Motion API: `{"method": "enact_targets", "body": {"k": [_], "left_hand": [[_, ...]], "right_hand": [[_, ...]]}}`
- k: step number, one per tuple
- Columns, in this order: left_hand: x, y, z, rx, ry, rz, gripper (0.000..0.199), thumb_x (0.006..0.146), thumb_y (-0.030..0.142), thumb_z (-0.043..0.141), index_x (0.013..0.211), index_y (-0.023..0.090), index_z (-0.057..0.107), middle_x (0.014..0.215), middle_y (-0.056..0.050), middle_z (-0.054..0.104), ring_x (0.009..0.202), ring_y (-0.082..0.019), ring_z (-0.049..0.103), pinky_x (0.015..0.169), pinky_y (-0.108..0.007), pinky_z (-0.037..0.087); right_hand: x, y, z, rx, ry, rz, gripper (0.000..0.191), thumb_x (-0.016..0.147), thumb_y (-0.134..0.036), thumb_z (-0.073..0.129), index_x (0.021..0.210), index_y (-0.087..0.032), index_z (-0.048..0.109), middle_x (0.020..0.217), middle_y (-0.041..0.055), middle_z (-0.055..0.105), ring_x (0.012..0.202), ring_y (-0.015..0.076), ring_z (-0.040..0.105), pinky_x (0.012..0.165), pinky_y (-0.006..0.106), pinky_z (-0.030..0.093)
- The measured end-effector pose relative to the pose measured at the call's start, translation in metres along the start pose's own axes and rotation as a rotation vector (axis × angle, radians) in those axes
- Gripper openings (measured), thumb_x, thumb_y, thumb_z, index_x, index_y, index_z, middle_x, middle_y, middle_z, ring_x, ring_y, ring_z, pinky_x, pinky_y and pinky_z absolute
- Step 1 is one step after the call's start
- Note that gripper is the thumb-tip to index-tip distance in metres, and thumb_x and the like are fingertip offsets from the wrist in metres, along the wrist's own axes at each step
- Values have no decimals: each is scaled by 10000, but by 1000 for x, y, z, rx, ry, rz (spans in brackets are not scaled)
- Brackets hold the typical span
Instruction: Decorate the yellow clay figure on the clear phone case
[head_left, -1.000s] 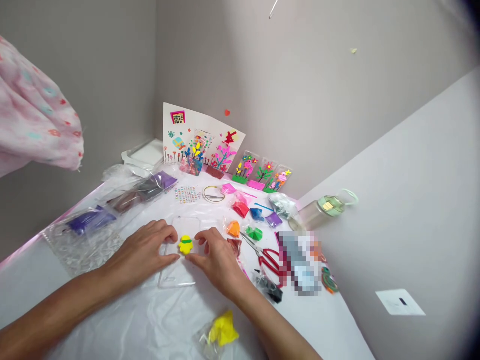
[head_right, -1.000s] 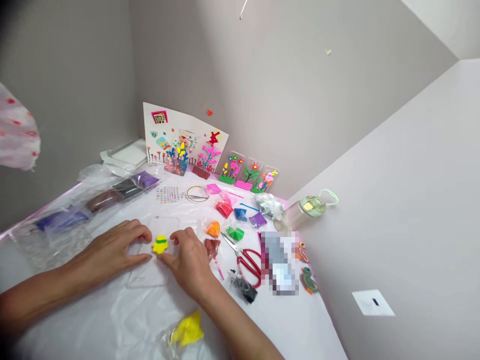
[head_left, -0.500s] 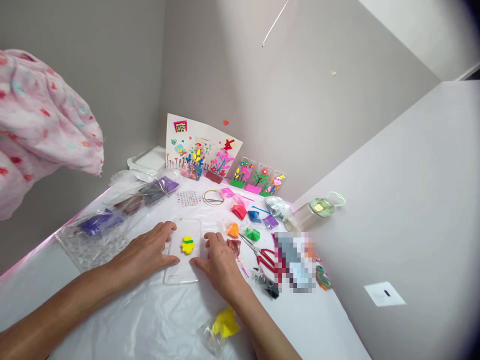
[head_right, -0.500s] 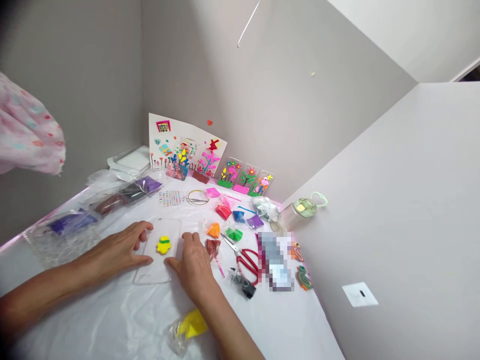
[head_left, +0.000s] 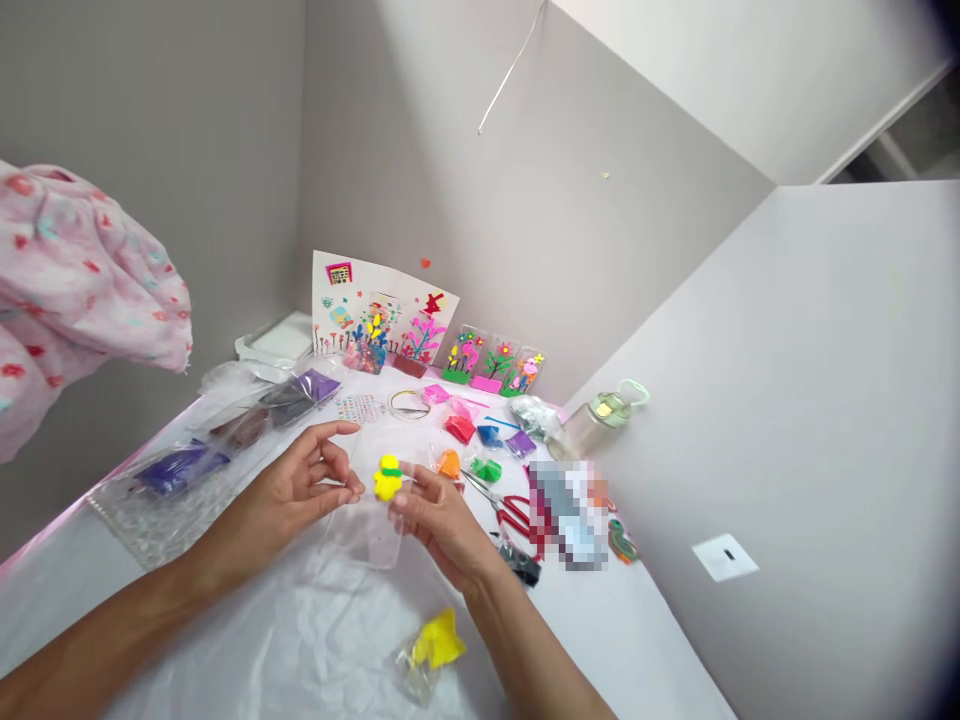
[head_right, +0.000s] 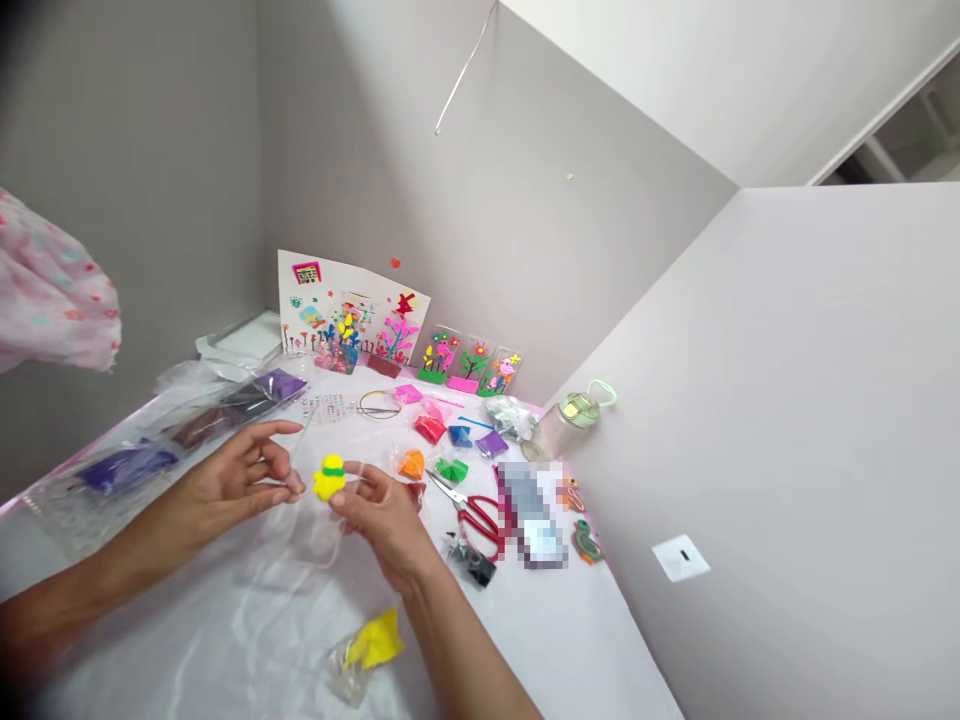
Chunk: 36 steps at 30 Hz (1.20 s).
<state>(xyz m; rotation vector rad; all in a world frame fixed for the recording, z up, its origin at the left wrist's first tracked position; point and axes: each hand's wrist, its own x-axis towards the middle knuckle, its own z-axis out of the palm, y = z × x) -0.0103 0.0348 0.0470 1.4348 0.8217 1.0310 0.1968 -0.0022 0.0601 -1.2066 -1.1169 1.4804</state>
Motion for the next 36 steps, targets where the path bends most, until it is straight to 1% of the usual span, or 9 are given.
{"method": "enact_targets", "body": {"k": [2, 7, 11, 13, 15, 19, 26, 33, 36], "left_hand": [[-8, 9, 4, -3, -34, 15, 428, 892, 323, 662, 1284, 381, 501, 924, 28, 569, 960, -213, 713, 933, -406, 591], [-33, 23, 18, 108, -73, 75, 275, 948, 377, 613, 1211, 401, 538, 986, 25, 620, 1010, -212, 706, 958, -397, 588], [-45, 32, 28, 378, 65, 218, 148, 935, 433, 625, 1058, 351, 619, 1082, 12, 617, 1100, -234, 624, 987, -409, 516], [-48, 35, 32, 525, 132, 285, 148, 936, 452, 620, 1017, 330, 642, 1034, 8, 601, 1049, -233, 604, 936, -398, 495], [-50, 35, 35, 580, 144, 306, 160, 951, 459, 595, 1014, 320, 643, 994, 9, 590, 994, -222, 595, 899, -381, 482], [-54, 31, 41, 569, 110, 274, 163, 970, 452, 567, 1033, 321, 641, 1004, 13, 596, 973, -211, 578, 879, -356, 469], [-53, 34, 44, 531, 91, 173, 188, 907, 480, 611, 965, 306, 650, 950, 13, 590, 928, -221, 575, 841, -355, 476], [-50, 36, 43, 497, 84, 120, 178, 901, 475, 591, 898, 304, 638, 901, 24, 548, 910, -228, 567, 857, -370, 459], [-51, 36, 43, 494, 95, 120, 159, 898, 454, 596, 908, 301, 636, 918, 23, 544, 919, -219, 553, 874, -372, 444]], "right_hand": [[-17, -7, 5, 83, -2, -6, 457, 659, -460, 854, 1009, -205, 706, 733, -22, 622, 613, 112, 545, 598, 235, 416], [-52, -12, 24, 195, 38, -84, 301, 629, -376, 900, 814, -203, 737, 779, -2, 675, 699, 134, 551, 693, 261, 443], [-65, -7, 35, 273, 121, -175, 245, 662, -330, 899, 817, -202, 759, 817, 6, 703, 690, 128, 526, 685, 259, 442], [-68, -4, 36, 282, 142, -205, 249, 662, -307, 904, 841, -206, 764, 843, 7, 710, 719, 134, 542, 705, 261, 452], [-70, -1, 35, 284, 145, -221, 276, 649, -289, 914, 866, -212, 762, 852, 2, 704, 755, 146, 565, 731, 270, 463], [-70, 3, 33, 292, 123, -235, 304, 667, -308, 913, 903, -225, 741, 845, -15, 680, 781, 153, 587, 766, 286, 475], [-65, 11, 35, 281, 107, -265, 287, 673, -308, 900, 864, -224, 703, 790, -36, 640, 730, 133, 555, 698, 264, 467], [-69, 5, 38, 266, 74, -269, 236, 707, -322, 889, 828, -231, 708, 777, -42, 631, 736, 136, 553, 723, 274, 473], [-70, 5, 38, 237, 84, -263, 209, 755, -343, 851, 864, -222, 721, 821, -24, 655, 751, 141, 573, 742, 289, 501]]}}
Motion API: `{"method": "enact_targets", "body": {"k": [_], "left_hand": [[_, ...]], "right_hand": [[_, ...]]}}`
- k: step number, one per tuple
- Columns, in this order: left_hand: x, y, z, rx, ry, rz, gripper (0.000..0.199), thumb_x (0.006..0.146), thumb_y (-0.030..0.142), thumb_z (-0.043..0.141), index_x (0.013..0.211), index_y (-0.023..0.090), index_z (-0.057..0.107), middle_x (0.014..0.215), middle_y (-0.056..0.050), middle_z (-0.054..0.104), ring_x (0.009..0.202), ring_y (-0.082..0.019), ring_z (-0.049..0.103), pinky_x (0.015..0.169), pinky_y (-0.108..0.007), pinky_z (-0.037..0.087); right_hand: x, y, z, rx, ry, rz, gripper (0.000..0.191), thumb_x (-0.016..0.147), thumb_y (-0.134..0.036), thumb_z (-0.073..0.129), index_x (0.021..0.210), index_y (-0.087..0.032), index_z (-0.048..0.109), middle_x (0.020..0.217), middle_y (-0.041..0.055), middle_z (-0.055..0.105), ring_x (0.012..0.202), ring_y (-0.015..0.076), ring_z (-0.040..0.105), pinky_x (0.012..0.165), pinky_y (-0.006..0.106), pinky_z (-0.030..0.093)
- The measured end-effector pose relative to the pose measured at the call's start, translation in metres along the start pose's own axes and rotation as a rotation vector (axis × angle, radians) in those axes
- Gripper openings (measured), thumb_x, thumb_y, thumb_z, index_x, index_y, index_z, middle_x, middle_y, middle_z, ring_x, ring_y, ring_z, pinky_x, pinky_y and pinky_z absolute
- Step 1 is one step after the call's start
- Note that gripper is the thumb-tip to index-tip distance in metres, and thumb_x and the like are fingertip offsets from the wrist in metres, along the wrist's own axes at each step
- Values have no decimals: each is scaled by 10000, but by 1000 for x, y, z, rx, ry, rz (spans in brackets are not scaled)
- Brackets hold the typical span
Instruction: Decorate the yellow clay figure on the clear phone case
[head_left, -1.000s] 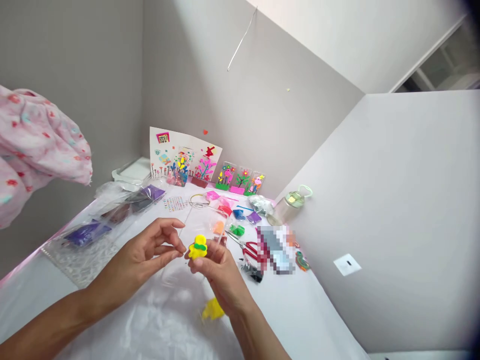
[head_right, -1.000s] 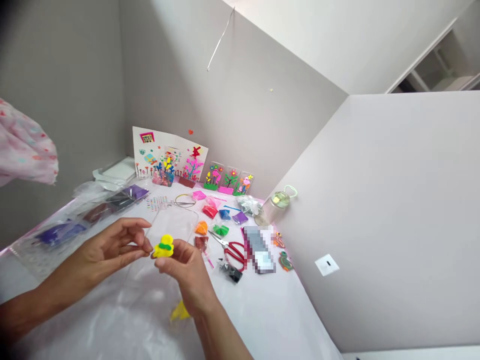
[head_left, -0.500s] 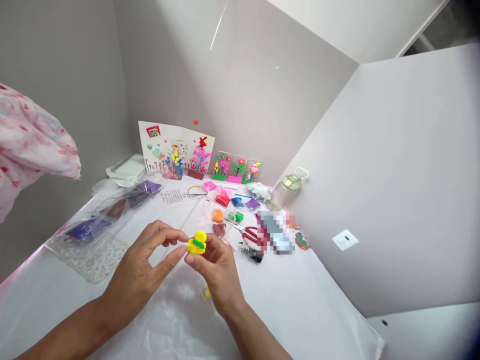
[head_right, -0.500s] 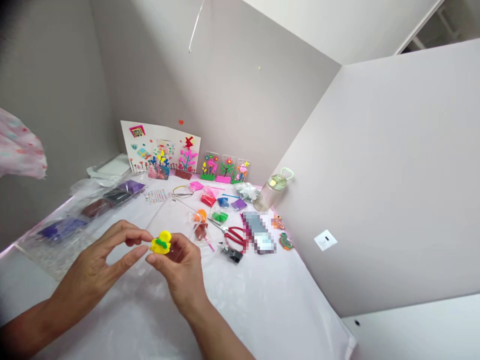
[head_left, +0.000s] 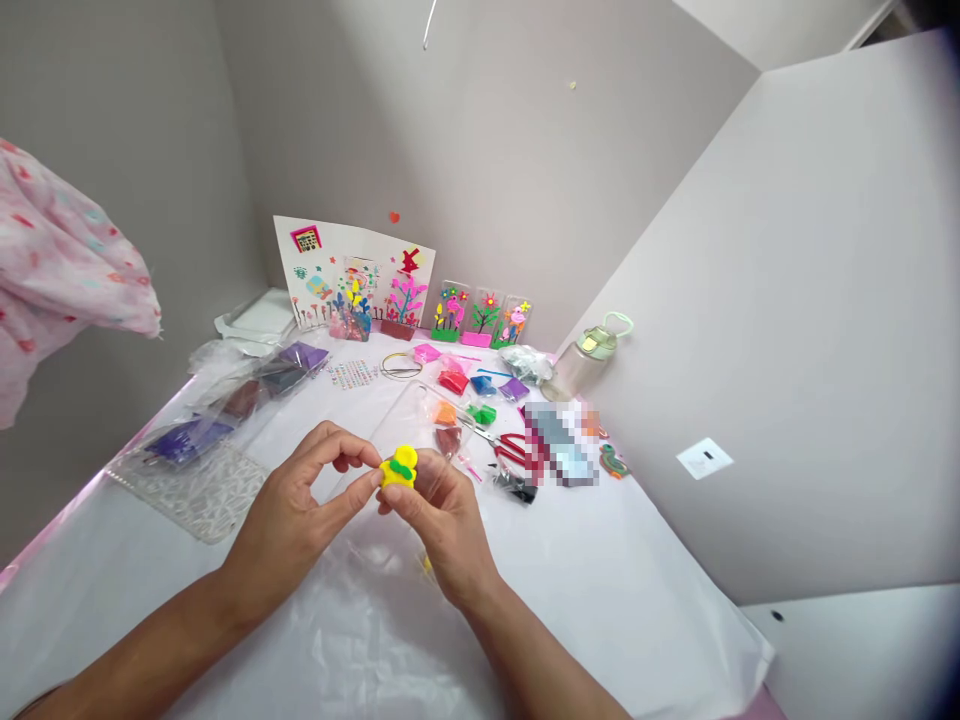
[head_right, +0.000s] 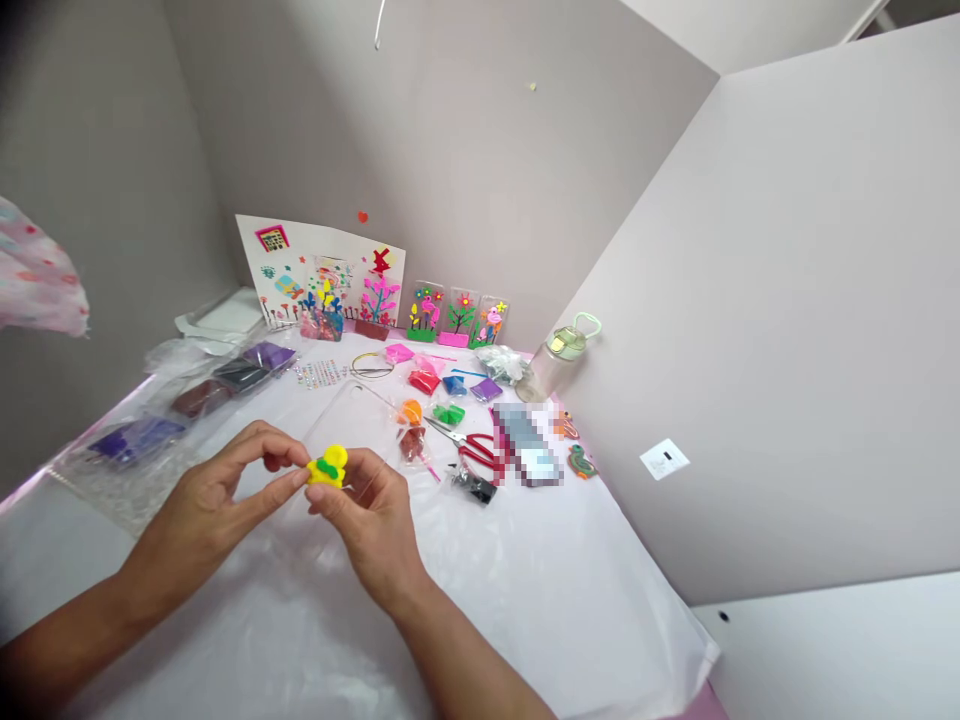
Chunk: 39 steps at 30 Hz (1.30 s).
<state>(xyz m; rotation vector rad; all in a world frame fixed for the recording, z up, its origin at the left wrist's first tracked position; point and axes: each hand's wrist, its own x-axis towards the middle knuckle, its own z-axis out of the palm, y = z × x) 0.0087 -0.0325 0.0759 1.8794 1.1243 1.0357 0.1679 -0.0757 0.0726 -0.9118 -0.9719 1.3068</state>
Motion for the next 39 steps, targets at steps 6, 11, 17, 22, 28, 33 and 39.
{"method": "enact_targets", "body": {"k": [6, 11, 17, 22, 28, 33, 39], "left_hand": [[-3, 1, 0, 17, 20, 40, 154, 896, 432, 613, 970, 311, 675, 969, 17, 583, 943, -209, 551, 887, -358, 438], [-1, 0, 1, 23, 25, 49, 135, 887, 418, 620, 913, 299, 679, 923, 20, 577, 908, -205, 550, 856, -351, 435], [-2, 1, 3, 2, 12, 31, 138, 900, 427, 617, 878, 296, 653, 909, 32, 554, 900, -194, 542, 863, -343, 418], [-3, 2, 2, -17, 23, 27, 146, 899, 450, 628, 943, 317, 668, 913, 35, 538, 891, -194, 538, 861, -345, 416], [-4, 3, 2, -20, 12, 41, 128, 908, 435, 616, 913, 316, 664, 905, 34, 542, 898, -204, 535, 858, -368, 400], [-3, 2, 2, 24, -13, 42, 133, 919, 420, 586, 889, 298, 632, 911, 27, 542, 921, -215, 530, 837, -377, 395], [-4, -1, 2, 4, -6, 70, 127, 923, 426, 599, 929, 312, 653, 916, 30, 554, 916, -210, 544, 849, -377, 408]], "right_hand": [[1, 4, -2, -20, 26, 9, 211, 743, -319, 856, 875, -223, 723, 829, -28, 667, 743, 132, 591, 744, 283, 518], [1, 5, -3, -14, 28, 11, 209, 749, -315, 854, 889, -217, 733, 814, -28, 675, 737, 129, 596, 746, 279, 514], [2, 4, -3, 28, 33, 12, 211, 739, -291, 868, 884, -212, 736, 808, -30, 684, 735, 121, 602, 743, 265, 515], [1, 4, -3, 24, 27, 12, 233, 730, -304, 887, 887, -214, 740, 806, -34, 687, 732, 114, 606, 735, 255, 505], [1, 3, -4, 36, 2, 16, 236, 723, -296, 896, 886, -211, 748, 802, -37, 688, 732, 107, 605, 723, 241, 496], [2, 3, -5, 41, 8, 21, 229, 722, -289, 897, 875, -209, 748, 813, -35, 694, 733, 106, 615, 736, 243, 499], [2, 3, -6, 32, -3, 30, 226, 730, -299, 890, 880, -211, 745, 802, -36, 689, 734, 108, 613, 731, 244, 498]]}}
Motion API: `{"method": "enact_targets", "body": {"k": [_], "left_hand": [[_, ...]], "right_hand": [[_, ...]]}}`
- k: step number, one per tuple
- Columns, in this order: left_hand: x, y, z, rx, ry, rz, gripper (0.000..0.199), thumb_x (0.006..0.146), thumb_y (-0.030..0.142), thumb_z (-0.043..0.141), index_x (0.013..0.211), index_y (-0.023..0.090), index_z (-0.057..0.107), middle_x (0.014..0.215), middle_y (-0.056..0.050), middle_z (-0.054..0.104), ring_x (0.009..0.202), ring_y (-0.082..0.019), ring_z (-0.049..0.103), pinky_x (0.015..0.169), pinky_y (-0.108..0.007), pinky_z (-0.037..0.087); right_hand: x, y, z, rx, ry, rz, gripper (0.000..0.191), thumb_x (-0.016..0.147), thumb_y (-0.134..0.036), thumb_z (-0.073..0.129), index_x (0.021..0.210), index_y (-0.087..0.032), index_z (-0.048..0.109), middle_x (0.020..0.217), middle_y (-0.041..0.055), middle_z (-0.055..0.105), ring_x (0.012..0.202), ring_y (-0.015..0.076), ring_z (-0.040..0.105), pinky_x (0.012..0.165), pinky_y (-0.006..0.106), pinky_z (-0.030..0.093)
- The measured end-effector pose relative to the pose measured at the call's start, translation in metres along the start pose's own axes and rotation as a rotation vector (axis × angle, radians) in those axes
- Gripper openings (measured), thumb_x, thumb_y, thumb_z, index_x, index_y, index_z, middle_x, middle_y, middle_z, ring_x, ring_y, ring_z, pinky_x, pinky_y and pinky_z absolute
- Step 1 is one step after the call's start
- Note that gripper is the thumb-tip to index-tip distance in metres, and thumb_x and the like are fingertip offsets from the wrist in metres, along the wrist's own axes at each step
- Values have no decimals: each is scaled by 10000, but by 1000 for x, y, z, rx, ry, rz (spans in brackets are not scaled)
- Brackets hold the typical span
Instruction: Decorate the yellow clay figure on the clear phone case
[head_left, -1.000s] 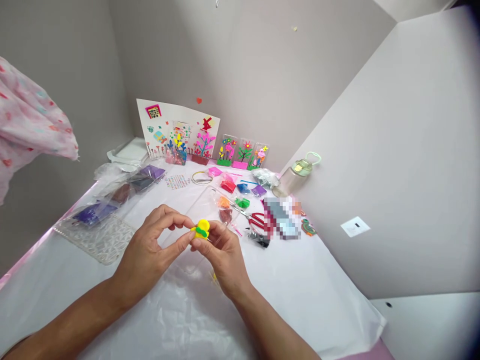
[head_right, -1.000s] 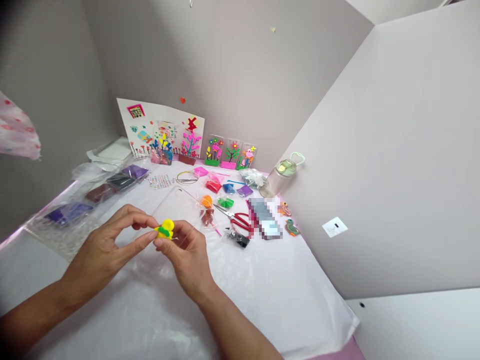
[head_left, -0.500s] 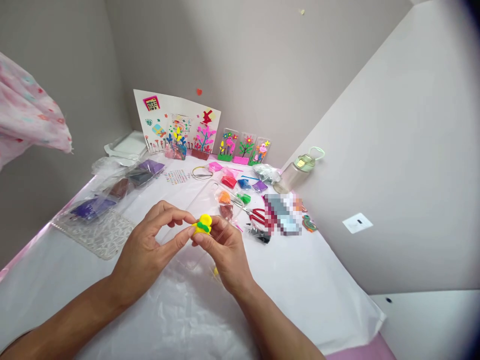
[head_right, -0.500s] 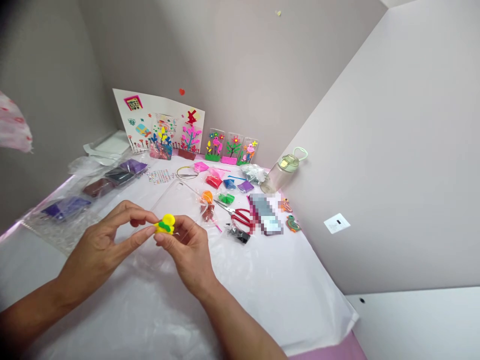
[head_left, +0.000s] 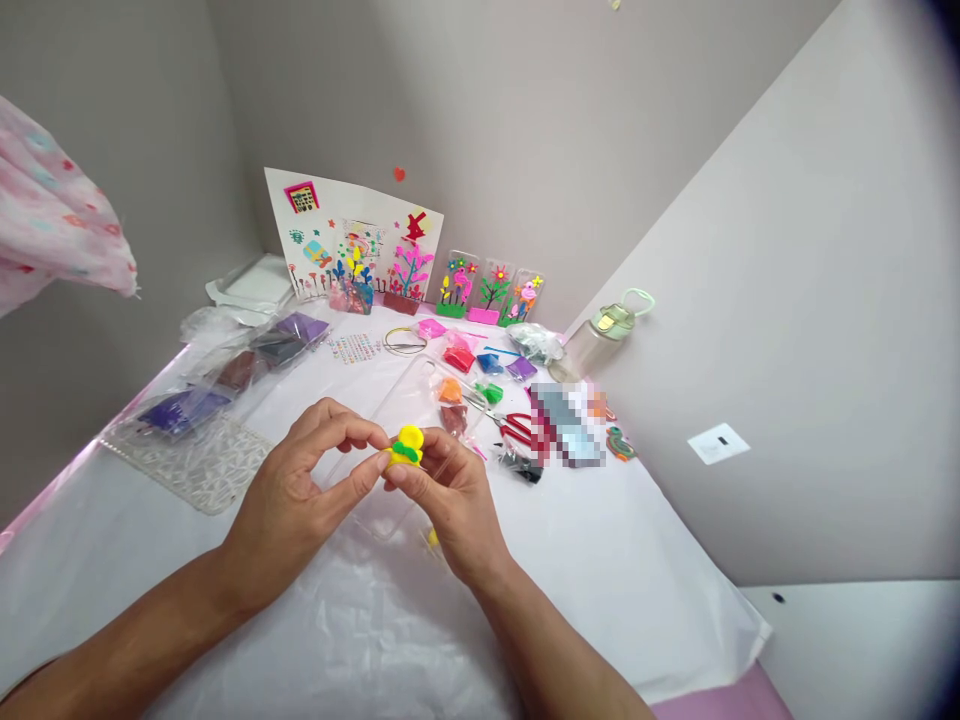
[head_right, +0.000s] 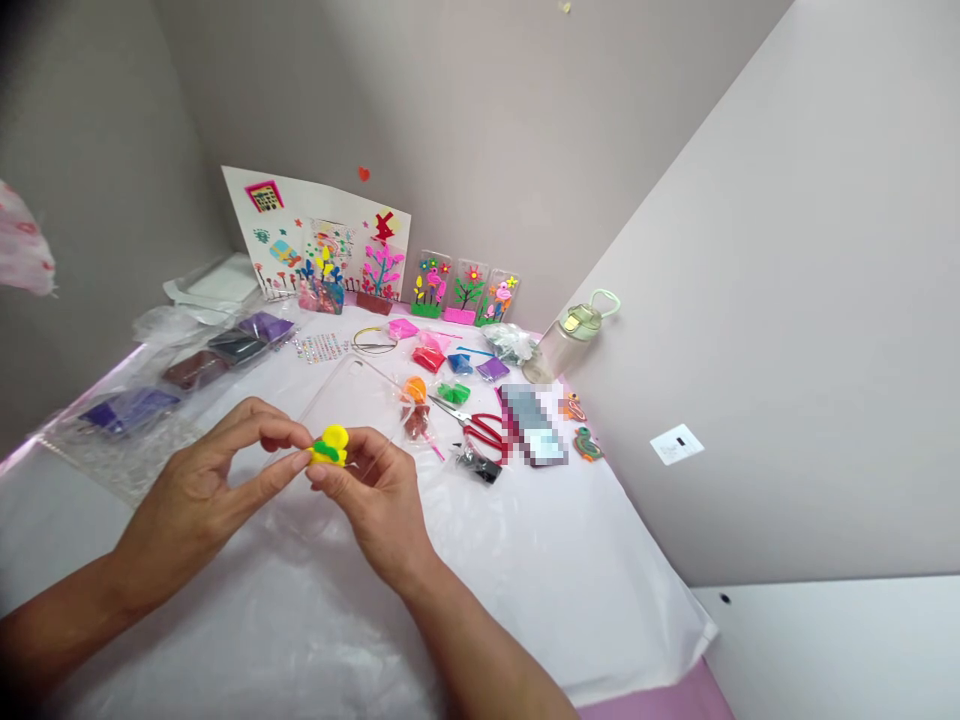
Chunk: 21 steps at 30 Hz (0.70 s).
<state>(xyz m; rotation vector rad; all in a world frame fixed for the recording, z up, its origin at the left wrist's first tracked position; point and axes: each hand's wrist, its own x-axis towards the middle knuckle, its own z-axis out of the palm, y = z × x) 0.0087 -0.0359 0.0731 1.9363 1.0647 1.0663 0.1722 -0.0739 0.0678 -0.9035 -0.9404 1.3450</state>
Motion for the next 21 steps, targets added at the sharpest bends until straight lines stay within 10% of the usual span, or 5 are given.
{"method": "enact_targets", "body": {"k": [21], "left_hand": [[0, -2, -3, 46, -10, 11, 123, 914, 417, 618, 901, 312, 681, 939, 28, 606, 947, -212, 577, 867, -371, 424]], "right_hand": [[1, -1, 1, -32, 53, -19, 230, 731, -338, 877, 871, -222, 735, 797, -29, 712, 715, 127, 613, 739, 281, 530]]}}
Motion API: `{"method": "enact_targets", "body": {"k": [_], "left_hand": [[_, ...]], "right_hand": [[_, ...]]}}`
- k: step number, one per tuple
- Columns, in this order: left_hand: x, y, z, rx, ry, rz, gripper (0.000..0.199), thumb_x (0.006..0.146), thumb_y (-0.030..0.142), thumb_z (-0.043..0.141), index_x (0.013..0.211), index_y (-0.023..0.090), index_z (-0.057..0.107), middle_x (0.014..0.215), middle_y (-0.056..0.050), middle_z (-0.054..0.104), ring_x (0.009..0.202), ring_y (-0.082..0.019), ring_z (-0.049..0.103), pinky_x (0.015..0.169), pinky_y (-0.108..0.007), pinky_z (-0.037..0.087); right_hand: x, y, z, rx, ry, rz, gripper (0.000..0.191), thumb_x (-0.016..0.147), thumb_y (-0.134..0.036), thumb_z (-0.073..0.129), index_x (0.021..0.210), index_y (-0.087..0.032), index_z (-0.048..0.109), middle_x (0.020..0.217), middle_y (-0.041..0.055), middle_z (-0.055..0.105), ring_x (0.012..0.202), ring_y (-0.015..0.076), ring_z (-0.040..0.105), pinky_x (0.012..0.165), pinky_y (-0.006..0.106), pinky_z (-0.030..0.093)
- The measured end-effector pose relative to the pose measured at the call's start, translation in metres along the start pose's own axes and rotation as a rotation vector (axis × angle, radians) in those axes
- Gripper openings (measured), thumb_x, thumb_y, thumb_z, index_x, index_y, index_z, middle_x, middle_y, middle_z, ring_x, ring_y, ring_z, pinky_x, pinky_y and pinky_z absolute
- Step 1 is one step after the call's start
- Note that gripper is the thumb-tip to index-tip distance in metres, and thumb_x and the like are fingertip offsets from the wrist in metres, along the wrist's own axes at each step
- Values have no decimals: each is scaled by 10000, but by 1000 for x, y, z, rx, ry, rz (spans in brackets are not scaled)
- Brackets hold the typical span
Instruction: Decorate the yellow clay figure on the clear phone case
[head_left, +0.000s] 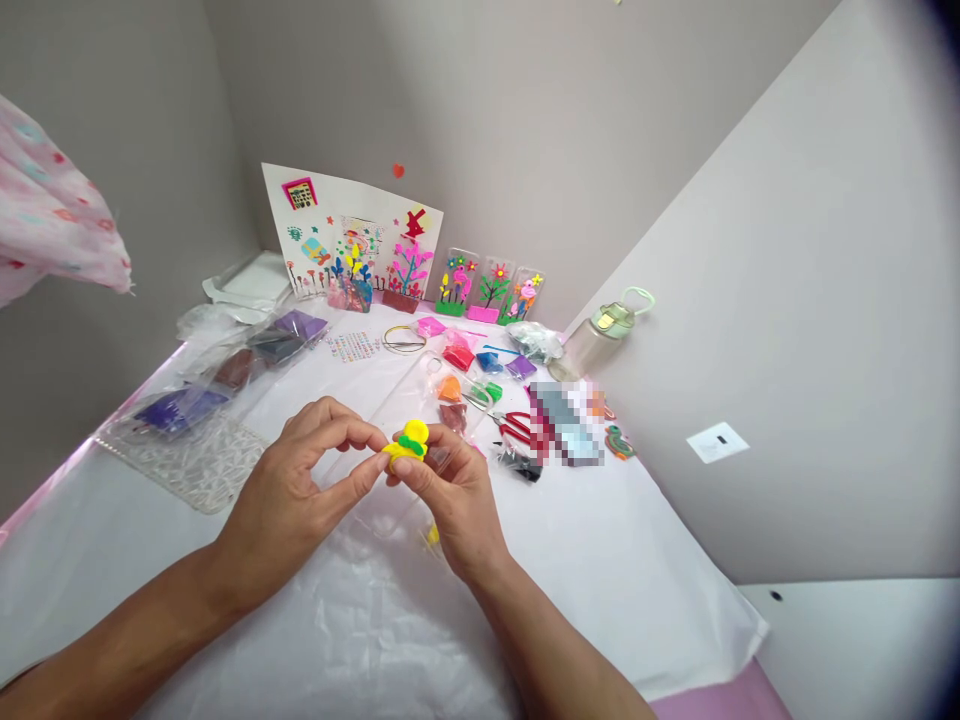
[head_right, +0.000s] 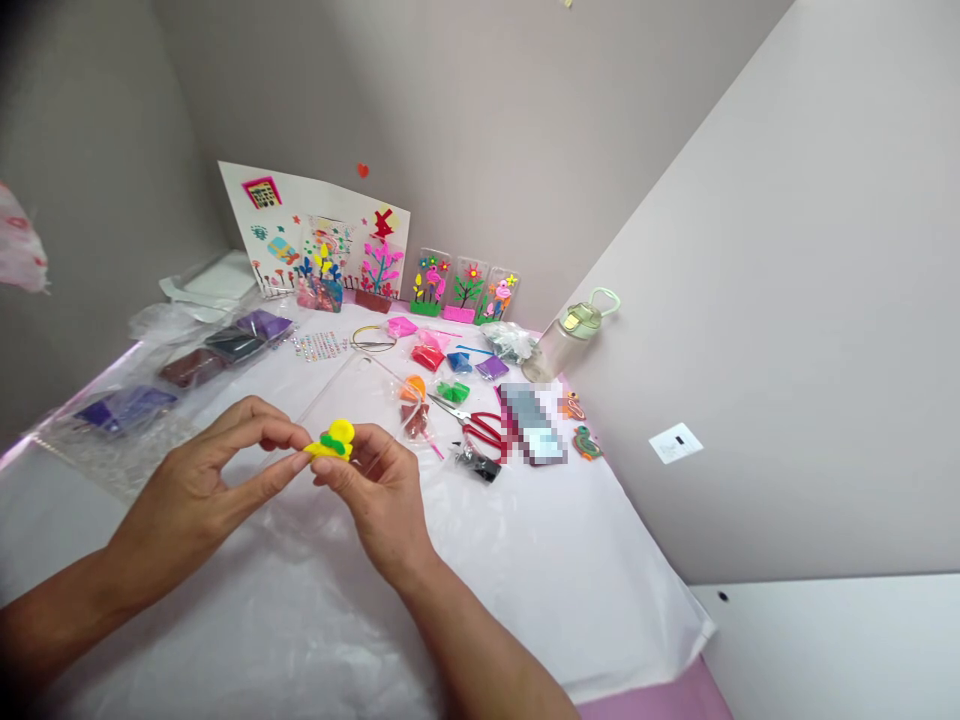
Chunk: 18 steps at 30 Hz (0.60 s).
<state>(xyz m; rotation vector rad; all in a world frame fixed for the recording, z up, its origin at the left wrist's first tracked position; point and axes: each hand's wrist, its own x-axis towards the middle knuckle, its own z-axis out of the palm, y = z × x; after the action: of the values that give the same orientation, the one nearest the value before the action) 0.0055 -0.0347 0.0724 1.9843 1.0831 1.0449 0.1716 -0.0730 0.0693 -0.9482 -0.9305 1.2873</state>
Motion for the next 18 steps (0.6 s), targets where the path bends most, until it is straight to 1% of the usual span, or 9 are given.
{"method": "enact_targets", "body": {"k": [4, 8, 12, 14, 18], "left_hand": [[2, 1, -3, 10, -3, -13, 172, 923, 466, 608, 918, 316, 692, 933, 19, 606, 951, -227, 575, 867, -381, 423], [3, 2, -3, 6, 3, -4, 149, 896, 462, 636, 909, 331, 706, 942, 22, 614, 951, -231, 587, 871, -382, 422], [4, 2, -3, -35, -47, -43, 155, 910, 450, 620, 862, 320, 688, 942, 32, 614, 938, -213, 590, 852, -355, 427], [5, 2, -4, -57, -68, -62, 168, 923, 461, 605, 872, 320, 681, 950, 34, 607, 935, -207, 585, 853, -352, 426], [6, 2, -5, -41, -51, -53, 155, 893, 473, 639, 918, 329, 690, 954, 29, 603, 956, -226, 577, 888, -390, 405]], "right_hand": [[-1, -1, 0, -9, 13, 15, 239, 723, -346, 882, 872, -225, 739, 799, -27, 706, 721, 134, 614, 744, 291, 532], [-1, -1, 0, -11, 24, 18, 258, 713, -365, 887, 873, -229, 737, 811, -22, 708, 722, 143, 610, 755, 313, 543], [-1, -1, 1, -18, 6, 2, 233, 730, -355, 879, 864, -226, 738, 782, -25, 695, 722, 140, 606, 741, 299, 534], [-1, 0, 1, -18, 4, -3, 222, 737, -346, 877, 864, -224, 741, 780, -26, 694, 723, 137, 604, 736, 291, 530], [-1, 2, 0, -1, 23, -5, 225, 738, -330, 874, 889, -226, 743, 817, -20, 713, 721, 131, 609, 740, 286, 526]]}}
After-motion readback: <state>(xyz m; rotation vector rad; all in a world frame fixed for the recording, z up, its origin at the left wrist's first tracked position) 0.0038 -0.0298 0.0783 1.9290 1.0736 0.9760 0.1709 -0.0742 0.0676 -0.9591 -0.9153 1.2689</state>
